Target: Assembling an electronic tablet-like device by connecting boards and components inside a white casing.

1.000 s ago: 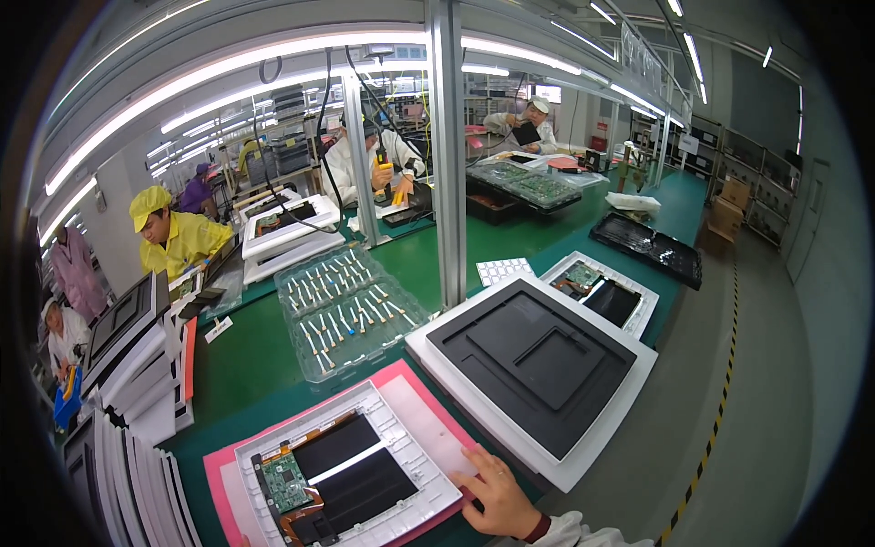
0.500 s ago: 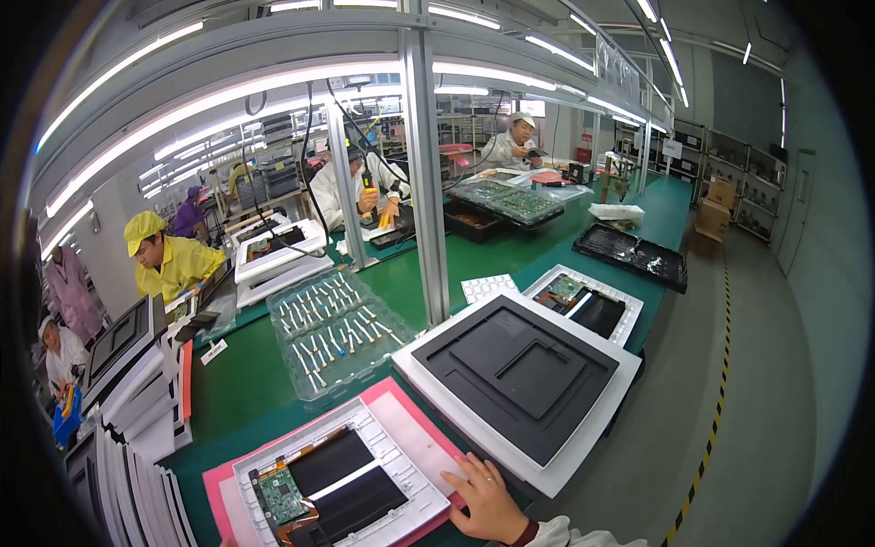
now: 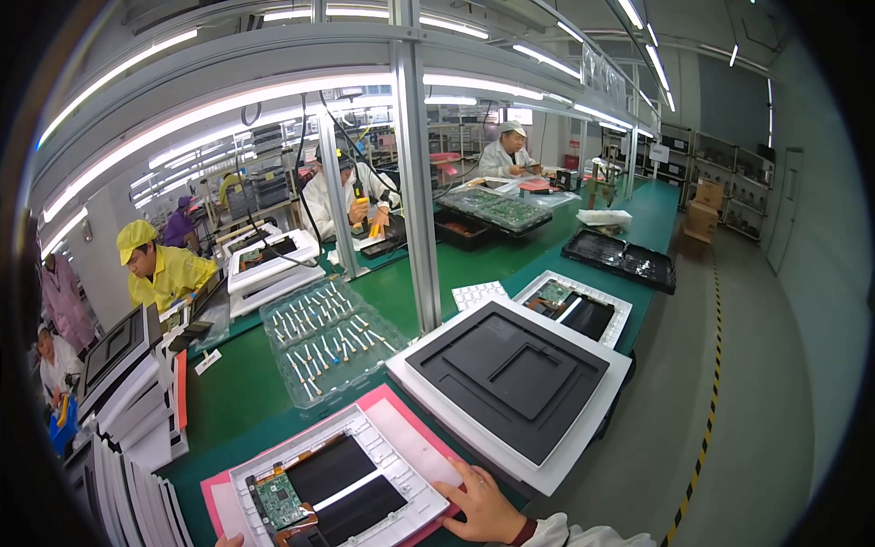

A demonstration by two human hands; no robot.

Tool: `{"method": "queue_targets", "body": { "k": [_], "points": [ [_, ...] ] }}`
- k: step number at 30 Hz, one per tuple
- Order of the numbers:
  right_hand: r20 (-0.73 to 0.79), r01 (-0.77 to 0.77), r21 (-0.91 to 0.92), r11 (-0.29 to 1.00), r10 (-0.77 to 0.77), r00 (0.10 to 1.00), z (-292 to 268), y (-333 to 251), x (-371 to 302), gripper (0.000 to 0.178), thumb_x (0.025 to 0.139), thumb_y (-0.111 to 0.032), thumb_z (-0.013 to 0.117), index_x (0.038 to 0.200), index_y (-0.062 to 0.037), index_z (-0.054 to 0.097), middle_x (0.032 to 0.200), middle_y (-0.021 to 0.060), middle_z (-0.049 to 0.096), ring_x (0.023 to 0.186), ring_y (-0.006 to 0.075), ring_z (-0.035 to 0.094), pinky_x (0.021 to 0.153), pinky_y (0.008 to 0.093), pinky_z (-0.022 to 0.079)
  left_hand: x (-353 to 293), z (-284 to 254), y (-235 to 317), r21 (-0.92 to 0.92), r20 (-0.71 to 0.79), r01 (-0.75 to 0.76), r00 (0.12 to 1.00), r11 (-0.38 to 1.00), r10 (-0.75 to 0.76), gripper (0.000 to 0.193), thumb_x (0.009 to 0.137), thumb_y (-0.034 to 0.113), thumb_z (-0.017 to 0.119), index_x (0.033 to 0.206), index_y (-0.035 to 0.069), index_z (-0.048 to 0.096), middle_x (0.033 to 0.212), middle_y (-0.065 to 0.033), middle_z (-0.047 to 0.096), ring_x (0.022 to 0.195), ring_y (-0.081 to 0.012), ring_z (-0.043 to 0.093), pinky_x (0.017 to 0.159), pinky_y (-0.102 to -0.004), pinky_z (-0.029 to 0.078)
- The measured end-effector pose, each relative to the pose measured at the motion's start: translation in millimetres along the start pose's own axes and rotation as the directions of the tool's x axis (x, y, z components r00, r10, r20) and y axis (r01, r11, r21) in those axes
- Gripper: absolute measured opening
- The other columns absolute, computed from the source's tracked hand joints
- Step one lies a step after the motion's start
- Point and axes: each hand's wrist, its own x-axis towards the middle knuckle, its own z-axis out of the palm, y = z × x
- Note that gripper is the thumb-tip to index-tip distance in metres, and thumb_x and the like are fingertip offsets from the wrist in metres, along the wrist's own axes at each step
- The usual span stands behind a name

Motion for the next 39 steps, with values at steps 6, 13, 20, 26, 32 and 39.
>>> {"method": "queue_targets", "body": {
  "k": [6, 13, 20, 26, 32, 39],
  "points": [
    [0.148, -0.072, 0.277, 0.958, 0.031, 0.989, -5, 1, 1, 0.058, 0.073, -0.036, 0.073, 0.121, -0.007, 0.055, 0.138, 0.0281, 0.031, 0.123, 0.041, 0.039, 0.101, 0.0438, 0.034, 9, 7, 3, 0.131, 0.065, -0.08, 0.995, 0.988, 0.072, 0.033, 0.092, 0.014, 0.05, 0.121, -0.001, 0.05, 0.12, -0.0206, 0.052, 0.105, -0.0316, 0.054, 0.091, -0.0378, 0.043],
    [0.097, -0.218, 0.695, 0.686, 0.212, 0.973, 7, 6, 6, 0.052, 0.083, -0.022, 0.066, 0.127, -0.0035, 0.046, 0.131, 0.0184, 0.043, 0.121, 0.028, 0.044, 0.099, 0.0343, 0.036, 7, 20, 23, 0.133, 0.08, -0.099, 0.993, 0.986, 0.089, 0.033, 0.092, 0.017, 0.052, 0.118, -0.003, 0.053, 0.117, -0.0191, 0.054, 0.104, -0.0306, 0.054, 0.091, -0.0365, 0.042],
    [0.37, -0.309, 0.929, -0.205, 0.559, 0.742, 13, 1, 37, 0.039, 0.092, -0.01, 0.05, 0.129, -0.0006, 0.04, 0.121, 0.0103, 0.052, 0.111, 0.0139, 0.048, 0.091, 0.0232, 0.039, 3, 26, 33, -0.107, 0.052, 0.071, 0.997, 0.992, -0.065, 0.039, 0.09, 0.022, 0.055, 0.119, -0.004, 0.052, 0.115, -0.0152, 0.056, 0.104, -0.0251, 0.054, 0.091, -0.0351, 0.042],
    [0.287, -0.276, 0.956, -0.103, 0.532, 0.796, 11, -18, 54, 0.04, 0.087, -0.004, 0.053, 0.126, 0.0009, 0.043, 0.122, 0.0122, 0.052, 0.113, 0.0181, 0.049, 0.098, 0.0289, 0.037, 7, 22, 16, -0.228, 0.117, 0.008, 0.993, 0.974, 0.019, 0.041, 0.089, 0.023, 0.057, 0.119, -0.004, 0.051, 0.111, -0.012, 0.057, 0.1, -0.0213, 0.056, 0.089, -0.0337, 0.043],
    [0.227, -0.192, 0.974, -0.121, 0.493, 0.84, 22, -21, 61, 0.042, 0.083, -0.003, 0.052, 0.123, 0.0019, 0.043, 0.121, 0.0144, 0.051, 0.112, 0.0211, 0.05, 0.098, 0.0328, 0.04, 7, 17, 5, -0.241, -0.071, 0.049, 0.995, 0.969, -0.068, 0.037, 0.091, 0.02, 0.053, 0.118, -0.006, 0.051, 0.114, -0.0174, 0.055, 0.099, -0.0229, 0.057, 0.089, -0.0335, 0.044],
    [0.229, -0.215, 0.973, -0.088, 0.511, 0.829, 45, -14, 58, 0.036, 0.083, -0.001, 0.054, 0.119, 0.0011, 0.05, 0.117, 0.01, 0.054, 0.11, 0.0164, 0.05, 0.096, 0.0267, 0.037, 12, 2, -13, 0.157, 0.06, -0.247, 0.969, 0.956, 0.241, 0.04, 0.094, 0.018, 0.047, 0.125, -0.008, 0.047, 0.128, -0.022, 0.047, 0.118, -0.0269, 0.047, 0.101, -0.0379, 0.036]
  ]
}}
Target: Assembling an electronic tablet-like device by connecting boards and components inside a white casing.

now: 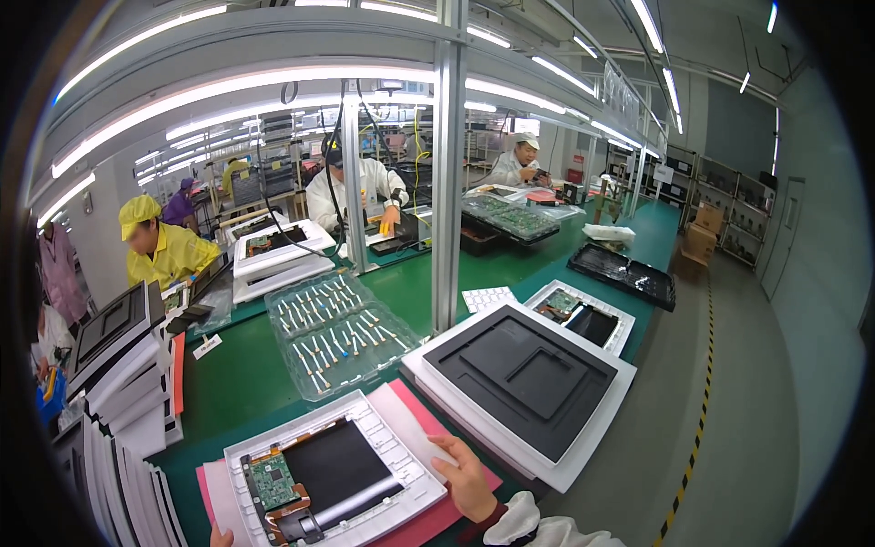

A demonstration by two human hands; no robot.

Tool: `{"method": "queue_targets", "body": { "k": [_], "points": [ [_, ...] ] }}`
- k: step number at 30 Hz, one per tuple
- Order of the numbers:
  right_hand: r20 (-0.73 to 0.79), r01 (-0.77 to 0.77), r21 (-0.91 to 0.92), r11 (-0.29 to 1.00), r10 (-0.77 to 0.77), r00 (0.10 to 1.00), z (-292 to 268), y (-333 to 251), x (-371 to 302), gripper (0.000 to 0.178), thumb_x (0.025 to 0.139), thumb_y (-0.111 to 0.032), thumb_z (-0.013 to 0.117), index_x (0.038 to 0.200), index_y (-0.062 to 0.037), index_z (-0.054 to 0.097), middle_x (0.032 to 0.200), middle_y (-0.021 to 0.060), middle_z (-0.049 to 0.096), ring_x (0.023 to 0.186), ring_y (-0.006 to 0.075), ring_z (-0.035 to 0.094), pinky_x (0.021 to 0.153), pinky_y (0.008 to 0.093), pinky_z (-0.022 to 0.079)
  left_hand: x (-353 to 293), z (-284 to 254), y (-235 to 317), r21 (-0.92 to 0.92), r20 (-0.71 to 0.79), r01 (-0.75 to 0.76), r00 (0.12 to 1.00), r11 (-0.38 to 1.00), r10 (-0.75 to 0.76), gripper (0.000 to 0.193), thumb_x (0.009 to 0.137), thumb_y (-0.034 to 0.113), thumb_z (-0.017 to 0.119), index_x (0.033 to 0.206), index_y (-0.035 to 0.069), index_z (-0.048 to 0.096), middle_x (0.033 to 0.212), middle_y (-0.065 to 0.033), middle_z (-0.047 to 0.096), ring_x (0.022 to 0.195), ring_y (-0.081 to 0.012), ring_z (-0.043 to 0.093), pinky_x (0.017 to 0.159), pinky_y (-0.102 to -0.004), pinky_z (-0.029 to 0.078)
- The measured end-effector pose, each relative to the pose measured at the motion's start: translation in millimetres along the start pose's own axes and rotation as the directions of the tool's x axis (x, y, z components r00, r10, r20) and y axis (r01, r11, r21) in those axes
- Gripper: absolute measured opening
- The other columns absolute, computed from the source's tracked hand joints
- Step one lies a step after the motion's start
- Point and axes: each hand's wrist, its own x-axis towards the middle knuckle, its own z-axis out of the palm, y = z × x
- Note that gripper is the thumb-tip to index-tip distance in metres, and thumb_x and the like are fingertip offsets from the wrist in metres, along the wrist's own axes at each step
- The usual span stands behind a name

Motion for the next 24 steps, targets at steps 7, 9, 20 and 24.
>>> {"method": "queue_targets", "body": {
  "k": [7, 9, 20, 24],
  "points": [
    [-0.14, -0.066, -0.186, 0.98, 0.04, 0.989, 6, -1, -4, 0.031, 0.083, -0.003, 0.057, 0.114, 0.0002, 0.055, 0.109, 0.0066, 0.055, 0.1, 0.0132, 0.051, 0.089, 0.0238, 0.039, 2, 7, 16, -0.458, 0.034, 0.095, 0.995, 0.884, -0.09, 0.044, 0.094, 0.018, 0.042, 0.133, -0.003, 0.038, 0.134, -0.0194, 0.043, 0.123, -0.028, 0.043, 0.105, -0.0391, 0.032],
    [-0.143, -0.072, -0.214, 0.974, 0.042, 0.989, 2, 5, -1, 0.029, 0.083, -0.002, 0.057, 0.112, 0.0003, 0.056, 0.108, 0.0065, 0.056, 0.099, 0.0132, 0.051, 0.089, 0.0238, 0.039, 2, 9, 21, -0.57, 0.043, 0.126, 0.991, 0.812, -0.124, 0.046, 0.094, 0.018, 0.041, 0.135, -0.002, 0.035, 0.136, -0.0186, 0.042, 0.125, -0.0283, 0.042, 0.106, -0.0394, 0.031],
    [-0.193, -0.052, -0.235, 0.971, 0.006, 0.981, 2, 4, -1, 0.027, 0.081, 0.004, 0.051, 0.108, 0.0015, 0.054, 0.108, 0.009, 0.055, 0.101, 0.0154, 0.051, 0.092, 0.0267, 0.038, 8, 13, 16, -0.871, 0.011, 0.088, 0.987, 0.483, -0.16, 0.045, 0.094, 0.015, 0.042, 0.136, 0.002, 0.036, 0.137, -0.0148, 0.042, 0.123, -0.028, 0.045, 0.103, -0.0385, 0.036],
    [-0.202, -0.055, -0.236, 0.97, 0.007, 0.979, 9, -2, -1, 0.028, 0.081, 0.005, 0.047, 0.108, 0.0027, 0.053, 0.107, 0.0105, 0.056, 0.099, 0.0172, 0.053, 0.091, 0.028, 0.04, 11, 24, 53, -0.886, -0.06, 0.024, 0.984, 0.463, -0.167, 0.057, 0.084, 0.02, 0.056, 0.132, -0.004, 0.035, 0.136, -0.0189, 0.04, 0.124, -0.0313, 0.043, 0.105, -0.0402, 0.033]
  ]
}}
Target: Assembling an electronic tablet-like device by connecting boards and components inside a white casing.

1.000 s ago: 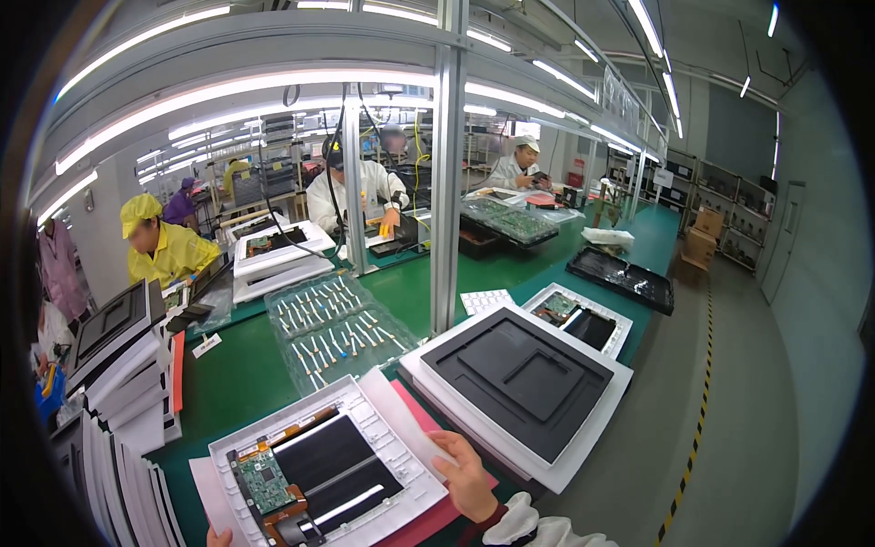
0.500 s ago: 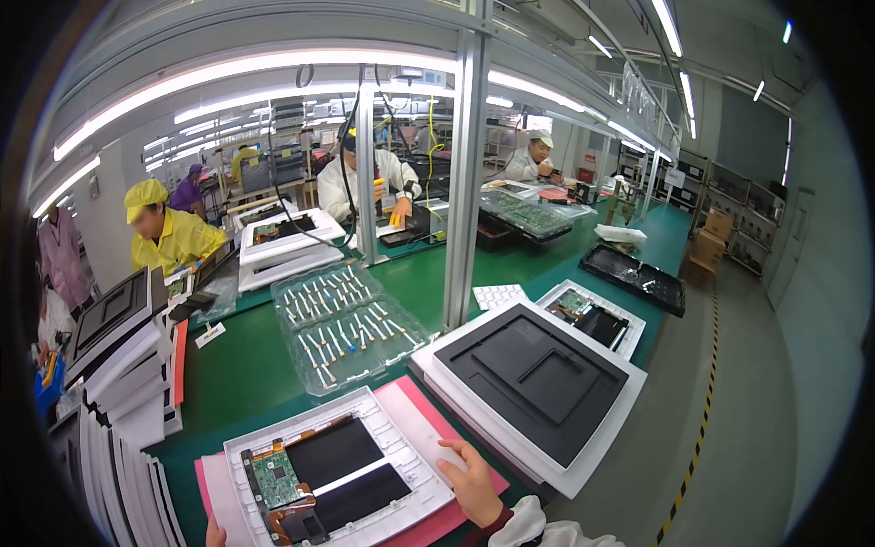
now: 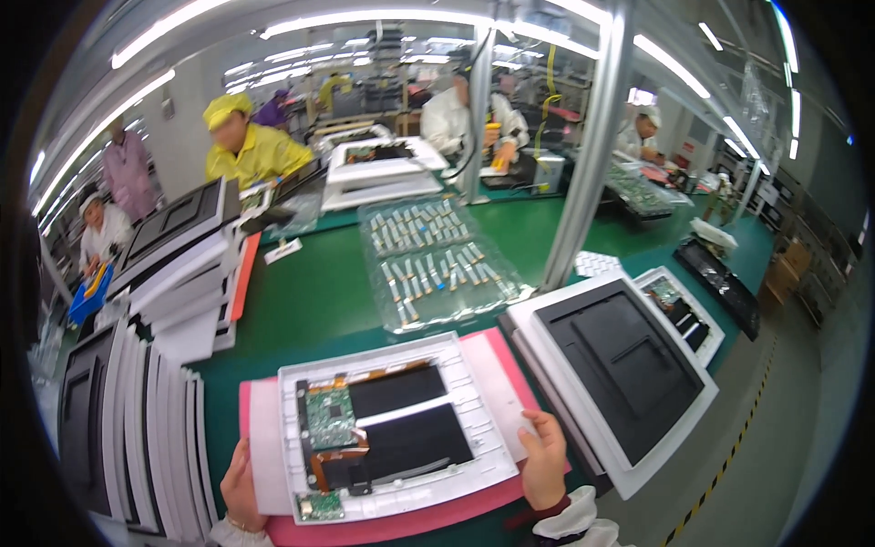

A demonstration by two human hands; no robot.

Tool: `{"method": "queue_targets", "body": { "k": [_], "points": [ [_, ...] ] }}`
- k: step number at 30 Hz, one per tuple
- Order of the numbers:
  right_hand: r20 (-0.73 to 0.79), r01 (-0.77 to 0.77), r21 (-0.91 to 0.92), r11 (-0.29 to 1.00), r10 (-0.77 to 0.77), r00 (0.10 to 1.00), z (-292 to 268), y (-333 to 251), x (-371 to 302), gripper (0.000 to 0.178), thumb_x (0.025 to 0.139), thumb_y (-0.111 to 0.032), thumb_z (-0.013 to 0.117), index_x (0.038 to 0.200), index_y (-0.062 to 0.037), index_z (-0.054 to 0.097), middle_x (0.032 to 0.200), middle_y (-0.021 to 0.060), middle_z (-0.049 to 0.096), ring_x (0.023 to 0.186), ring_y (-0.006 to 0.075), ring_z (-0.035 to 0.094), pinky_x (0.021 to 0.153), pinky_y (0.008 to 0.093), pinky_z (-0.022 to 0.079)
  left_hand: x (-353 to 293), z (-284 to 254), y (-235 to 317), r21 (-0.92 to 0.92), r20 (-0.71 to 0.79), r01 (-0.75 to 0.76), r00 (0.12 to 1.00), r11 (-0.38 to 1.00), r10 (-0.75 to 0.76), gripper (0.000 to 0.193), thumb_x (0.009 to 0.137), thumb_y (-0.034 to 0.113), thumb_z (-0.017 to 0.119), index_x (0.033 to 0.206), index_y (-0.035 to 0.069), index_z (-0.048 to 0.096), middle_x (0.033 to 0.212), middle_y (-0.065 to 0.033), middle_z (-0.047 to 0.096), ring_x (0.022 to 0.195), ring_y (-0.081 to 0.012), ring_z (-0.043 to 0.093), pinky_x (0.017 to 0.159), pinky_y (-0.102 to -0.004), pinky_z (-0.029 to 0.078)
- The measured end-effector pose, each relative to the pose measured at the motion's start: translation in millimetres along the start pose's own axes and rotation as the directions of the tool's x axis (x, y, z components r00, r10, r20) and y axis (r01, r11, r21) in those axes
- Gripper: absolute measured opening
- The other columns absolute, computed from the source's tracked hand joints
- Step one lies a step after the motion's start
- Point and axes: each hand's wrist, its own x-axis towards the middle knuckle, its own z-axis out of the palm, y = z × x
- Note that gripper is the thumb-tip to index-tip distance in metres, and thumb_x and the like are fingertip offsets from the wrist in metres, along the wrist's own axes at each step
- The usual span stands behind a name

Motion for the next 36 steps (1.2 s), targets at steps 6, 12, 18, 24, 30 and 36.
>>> {"method": "queue_targets", "body": {
  "k": [6, 12, 18, 24, 30, 36],
  "points": [
    [0.01, 0.026, -0.053, 0.998, -0.025, 1.0, 1, 6, 1, 0.03, 0.082, 0.003, 0.045, 0.111, 0.0024, 0.049, 0.109, 0.0115, 0.055, 0.101, 0.0182, 0.053, 0.092, 0.0291, 0.04, 11, -18, -5, 0.286, 0.055, -0.306, 0.951, 0.908, 0.303, 0.064, 0.083, 0.013, 0.055, 0.138, -0.001, 0.026, 0.142, -0.0126, 0.031, 0.135, -0.0244, 0.025, 0.112, -0.0365, 0.019],
    [0.051, 0.068, -0.105, 0.992, -0.063, 0.997, 9, 0, -1, 0.027, 0.086, 0.0, 0.046, 0.113, 0.0032, 0.049, 0.113, 0.0129, 0.054, 0.107, 0.0196, 0.052, 0.097, 0.0314, 0.038, 11, -28, -3, 0.286, 0.045, -0.233, 0.972, 0.93, 0.23, 0.058, 0.084, 0.014, 0.055, 0.133, -0.003, 0.03, 0.137, -0.0147, 0.035, 0.133, -0.0265, 0.029, 0.112, -0.0363, 0.02],
    [0.095, 0.266, -0.286, 0.921, -0.248, 0.964, 3, -1, -3, 0.026, 0.086, 0.001, 0.046, 0.112, 0.0013, 0.052, 0.125, 0.0156, 0.051, 0.116, 0.0217, 0.048, 0.102, 0.0327, 0.033, 13, -26, -4, 0.271, 0.0, -0.189, 0.981, 0.944, 0.196, 0.049, 0.086, 0.013, 0.052, 0.129, -0.003, 0.035, 0.134, -0.0156, 0.039, 0.131, -0.0248, 0.032, 0.111, -0.0356, 0.022],
    [0.221, 0.388, -0.37, 0.844, -0.326, 0.919, 2, -33, -15, 0.017, 0.084, 0.005, 0.047, 0.099, -0.0001, 0.055, 0.118, 0.016, 0.055, 0.109, 0.022, 0.053, 0.097, 0.0326, 0.038, 12, -24, -5, 0.234, -0.011, -0.167, 0.985, 0.958, 0.175, 0.045, 0.085, 0.007, 0.051, 0.127, -0.003, 0.038, 0.132, -0.0148, 0.041, 0.13, -0.0237, 0.034, 0.11, -0.0349, 0.024],
    [0.517, 0.673, -0.386, 0.632, -0.456, 0.724, 9, -141, -36, 0.009, 0.081, -0.004, 0.053, 0.086, 0.0026, 0.054, 0.086, 0.0166, 0.058, 0.078, 0.0198, 0.055, 0.075, 0.0302, 0.046, 10, -28, -5, 0.423, -0.143, -0.133, 0.967, 0.896, 0.211, 0.046, 0.077, -0.013, 0.044, 0.122, -0.004, 0.041, 0.128, -0.0154, 0.044, 0.127, -0.022, 0.04, 0.107, -0.0329, 0.03],
    [0.584, 0.412, -0.481, 0.774, -0.067, 0.809, 33, -194, -18, 0.01, 0.084, -0.002, 0.054, 0.092, 0.0036, 0.057, 0.088, 0.0115, 0.062, 0.083, 0.0157, 0.06, 0.078, 0.0282, 0.048, 10, -23, -2, 0.424, -0.172, -0.128, 0.961, 0.896, 0.219, 0.049, 0.072, -0.016, 0.042, 0.119, -0.005, 0.042, 0.121, -0.0147, 0.048, 0.118, -0.0219, 0.047, 0.101, -0.0309, 0.039]
  ]
}}
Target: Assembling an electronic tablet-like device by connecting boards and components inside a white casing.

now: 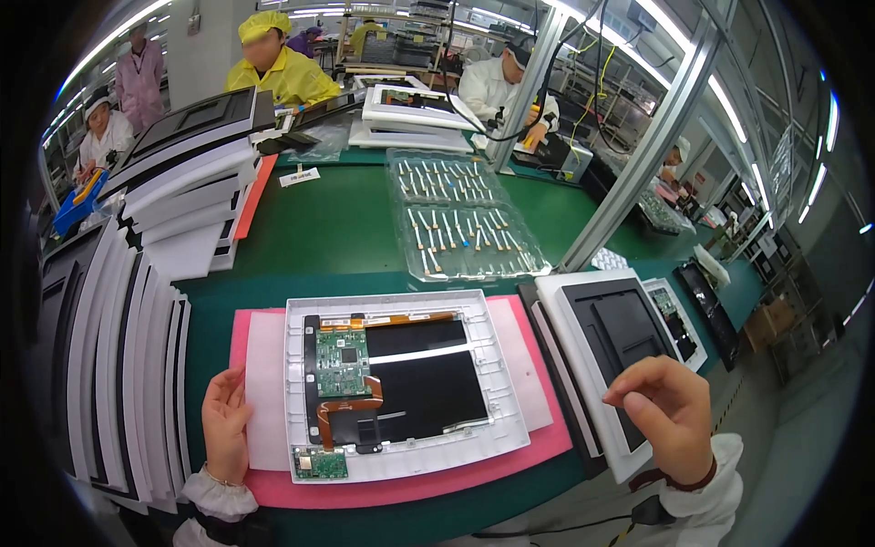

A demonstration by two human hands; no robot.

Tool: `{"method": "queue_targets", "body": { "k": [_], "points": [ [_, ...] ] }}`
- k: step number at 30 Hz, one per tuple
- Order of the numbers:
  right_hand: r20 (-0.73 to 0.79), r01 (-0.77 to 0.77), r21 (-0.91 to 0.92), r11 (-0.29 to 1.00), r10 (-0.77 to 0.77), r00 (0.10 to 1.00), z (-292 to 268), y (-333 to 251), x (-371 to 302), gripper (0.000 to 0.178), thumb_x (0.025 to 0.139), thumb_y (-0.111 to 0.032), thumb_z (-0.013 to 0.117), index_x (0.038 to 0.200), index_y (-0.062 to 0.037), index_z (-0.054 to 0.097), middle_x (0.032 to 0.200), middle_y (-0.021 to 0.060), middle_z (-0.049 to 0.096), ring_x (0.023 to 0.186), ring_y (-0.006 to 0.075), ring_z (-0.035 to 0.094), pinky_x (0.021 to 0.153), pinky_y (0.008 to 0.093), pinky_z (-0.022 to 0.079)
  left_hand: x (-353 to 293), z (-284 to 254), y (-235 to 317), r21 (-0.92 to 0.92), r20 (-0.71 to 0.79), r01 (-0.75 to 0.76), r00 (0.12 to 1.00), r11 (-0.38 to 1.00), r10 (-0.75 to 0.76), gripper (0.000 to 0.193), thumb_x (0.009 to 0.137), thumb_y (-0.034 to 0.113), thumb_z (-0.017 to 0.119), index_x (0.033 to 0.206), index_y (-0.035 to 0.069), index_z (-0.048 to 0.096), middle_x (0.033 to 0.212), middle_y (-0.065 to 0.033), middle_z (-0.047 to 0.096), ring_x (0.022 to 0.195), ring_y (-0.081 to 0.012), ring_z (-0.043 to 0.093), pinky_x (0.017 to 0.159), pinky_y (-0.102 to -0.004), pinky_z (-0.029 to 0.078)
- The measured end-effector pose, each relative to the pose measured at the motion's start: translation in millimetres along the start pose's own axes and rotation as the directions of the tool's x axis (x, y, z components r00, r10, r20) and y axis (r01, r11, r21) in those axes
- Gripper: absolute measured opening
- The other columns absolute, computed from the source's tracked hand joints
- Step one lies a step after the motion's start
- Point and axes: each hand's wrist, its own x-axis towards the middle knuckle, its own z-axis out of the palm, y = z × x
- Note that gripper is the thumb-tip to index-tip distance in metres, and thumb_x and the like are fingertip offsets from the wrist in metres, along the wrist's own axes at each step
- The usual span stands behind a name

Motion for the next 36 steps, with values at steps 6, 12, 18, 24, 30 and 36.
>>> {"method": "queue_targets", "body": {
  "k": [6, 12, 18, 24, 30, 36],
  "points": [
    [0.204, -0.155, -0.132, 0.979, 0.18, 0.962, 13, 27, 95, 0.009, 0.086, -0.007, 0.058, 0.087, 0.0016, 0.057, 0.077, 0.006, 0.063, 0.069, 0.01, 0.059, 0.064, 0.0224, 0.048, -2, 6, 5, 0.016, -0.001, 0.065, 0.998, 0.998, -0.065, 0.053, 0.065, -0.016, 0.04, 0.117, -0.004, 0.043, 0.112, -0.0147, 0.052, 0.105, -0.0196, 0.052, 0.095, -0.0293, 0.043],
    [0.275, -0.34, -0.386, 0.858, 0.458, 0.845, 57, 114, 191, 0.014, 0.085, -0.014, 0.059, 0.085, -0.0002, 0.06, 0.076, 0.0079, 0.065, 0.064, 0.0128, 0.062, 0.056, 0.0252, 0.049, 2, 7, 4, -0.011, -0.019, 0.103, 0.994, 0.995, -0.103, 0.052, 0.063, -0.016, 0.039, 0.114, -0.003, 0.044, 0.107, -0.0148, 0.053, 0.099, -0.018, 0.054, 0.091, -0.0274, 0.044],
    [0.366, -0.191, -0.631, 0.752, 0.506, 0.781, 96, 171, 267, 0.019, 0.078, -0.019, 0.061, 0.082, -0.0005, 0.066, 0.072, 0.0094, 0.066, 0.061, 0.0171, 0.063, 0.053, 0.0291, 0.05, 4, 6, 9, 0.02, -0.038, 0.133, 0.991, 0.991, -0.132, 0.051, 0.063, -0.016, 0.039, 0.111, -0.003, 0.045, 0.105, -0.0133, 0.053, 0.097, -0.017, 0.054, 0.089, -0.0258, 0.044],
    [0.288, -0.019, -0.755, 0.656, 0.357, 0.889, 133, 220, 312, 0.027, 0.074, -0.026, 0.065, 0.081, 0.0003, 0.067, 0.076, 0.0159, 0.066, 0.069, 0.0267, 0.064, 0.063, 0.0366, 0.05, 2, 4, 6, -0.009, -0.023, 0.14, 0.99, 0.99, -0.14, 0.05, 0.062, -0.014, 0.04, 0.11, -0.002, 0.045, 0.104, -0.0127, 0.053, 0.098, -0.0179, 0.054, 0.091, -0.0269, 0.042],
    [0.21, -0.111, -0.798, 0.593, 0.445, 0.871, 147, 232, 322, 0.042, 0.071, -0.038, 0.074, 0.079, 0.0011, 0.063, 0.066, 0.012, 0.062, 0.058, 0.0213, 0.061, 0.055, 0.0333, 0.048, 0, 11, 9, 0.024, -0.049, 0.119, 0.992, 0.993, -0.118, 0.049, 0.061, -0.011, 0.041, 0.109, -0.002, 0.045, 0.105, -0.0128, 0.052, 0.101, -0.0191, 0.053, 0.095, -0.0281, 0.041],
    [0.259, -0.144, -0.734, 0.663, 0.47, 0.843, 141, 233, 318, 0.04, 0.071, -0.035, 0.073, 0.071, 0.0049, 0.067, 0.06, 0.0134, 0.063, 0.049, 0.0227, 0.06, 0.049, 0.0343, 0.047, 2, 0, 3, 0.001, -0.022, 0.137, 0.99, 0.991, -0.137, 0.05, 0.061, -0.011, 0.042, 0.11, -0.002, 0.045, 0.107, -0.0124, 0.052, 0.103, -0.0187, 0.052, 0.095, -0.0277, 0.04]
  ]
}}
